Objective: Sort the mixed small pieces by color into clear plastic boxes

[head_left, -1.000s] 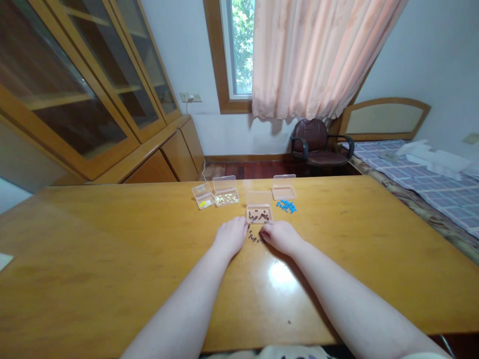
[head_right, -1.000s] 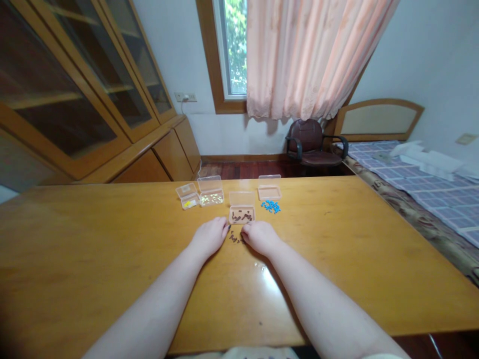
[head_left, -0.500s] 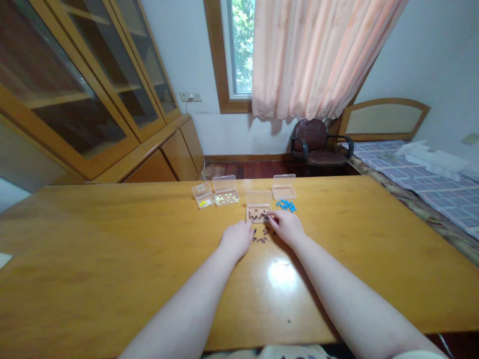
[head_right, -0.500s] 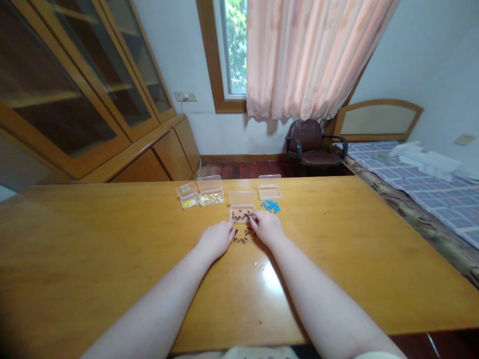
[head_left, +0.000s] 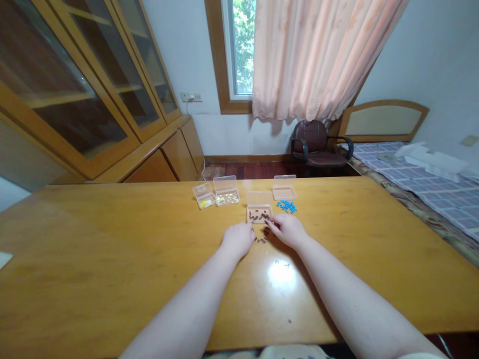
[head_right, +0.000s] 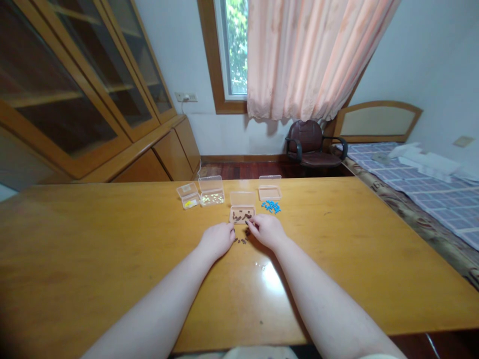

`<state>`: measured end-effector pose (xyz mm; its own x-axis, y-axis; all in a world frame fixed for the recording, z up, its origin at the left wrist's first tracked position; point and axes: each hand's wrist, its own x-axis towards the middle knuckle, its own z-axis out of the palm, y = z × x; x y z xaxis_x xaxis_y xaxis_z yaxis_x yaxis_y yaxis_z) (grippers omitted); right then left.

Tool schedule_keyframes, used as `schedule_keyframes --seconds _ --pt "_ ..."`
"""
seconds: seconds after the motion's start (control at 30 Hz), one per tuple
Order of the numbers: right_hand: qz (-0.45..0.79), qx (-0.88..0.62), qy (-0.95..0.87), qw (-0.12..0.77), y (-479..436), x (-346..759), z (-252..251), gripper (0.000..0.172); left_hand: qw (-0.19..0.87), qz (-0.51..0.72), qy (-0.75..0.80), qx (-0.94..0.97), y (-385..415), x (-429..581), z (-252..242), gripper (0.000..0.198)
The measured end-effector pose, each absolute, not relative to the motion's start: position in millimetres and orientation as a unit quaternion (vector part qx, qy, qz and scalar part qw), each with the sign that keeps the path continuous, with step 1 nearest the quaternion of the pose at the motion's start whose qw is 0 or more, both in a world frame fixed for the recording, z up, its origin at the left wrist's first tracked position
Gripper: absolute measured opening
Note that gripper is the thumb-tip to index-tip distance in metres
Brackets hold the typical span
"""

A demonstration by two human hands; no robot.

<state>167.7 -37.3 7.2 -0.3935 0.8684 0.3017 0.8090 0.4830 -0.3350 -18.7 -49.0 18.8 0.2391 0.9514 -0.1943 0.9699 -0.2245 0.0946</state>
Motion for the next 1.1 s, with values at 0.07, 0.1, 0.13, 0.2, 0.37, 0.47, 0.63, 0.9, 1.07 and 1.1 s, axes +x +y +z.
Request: schedule_keyframes --seconds 0.07,0.1,0.13,0.2,0.37,0.47,0.63,0.9,1.07,1.1 --pt "0.065 -0.505 -0.833 0.215 -38 167 8 0.03 0.094 -0.04 0.621 0.777 -49 -16 18 0.036" --pt "0.064 -0.507 -0.833 0.21 -38 168 9 0.03 0.094 -0.037 0.623 0.776 -49 -16 18 0.037" --pt "0.065 -0.508 -0.834 0.204 -38 168 11 0.03 0.097 -0.035 0.626 0.773 -49 -15 19 0.038" --pt "0.071 -0.504 -0.84 0.188 -38 169 13 0.029 0.109 -0.031 0.631 0.767 -49 -15 20 0.038" --pt "0.094 -0.47 -0.864 0.154 -43 169 16 0.024 0.139 -0.029 0.643 0.753 -47 -16 24 0.037" --pt "0.1 -0.444 -0.878 0.149 -49 160 17 0.022 0.136 -0.037 0.648 0.749 -47 -16 25 0.035" --pt "0.101 -0.42 -0.894 0.119 -55 144 16 0.024 0.132 -0.032 0.65 0.748 -47 -16 23 0.036" --pt "0.095 -0.416 -0.897 0.114 -55 137 10 0.025 0.126 -0.022 0.646 0.753 -44 -20 18 0.034" --pt "0.09 -0.459 -0.855 0.224 -48 149 4 0.023 0.138 -0.018 0.645 0.751 -43 -27 18 0.033" --pt "0.088 -0.481 -0.834 0.257 -44 153 3 0.024 0.137 -0.016 0.646 0.751 -43 -28 18 0.033"
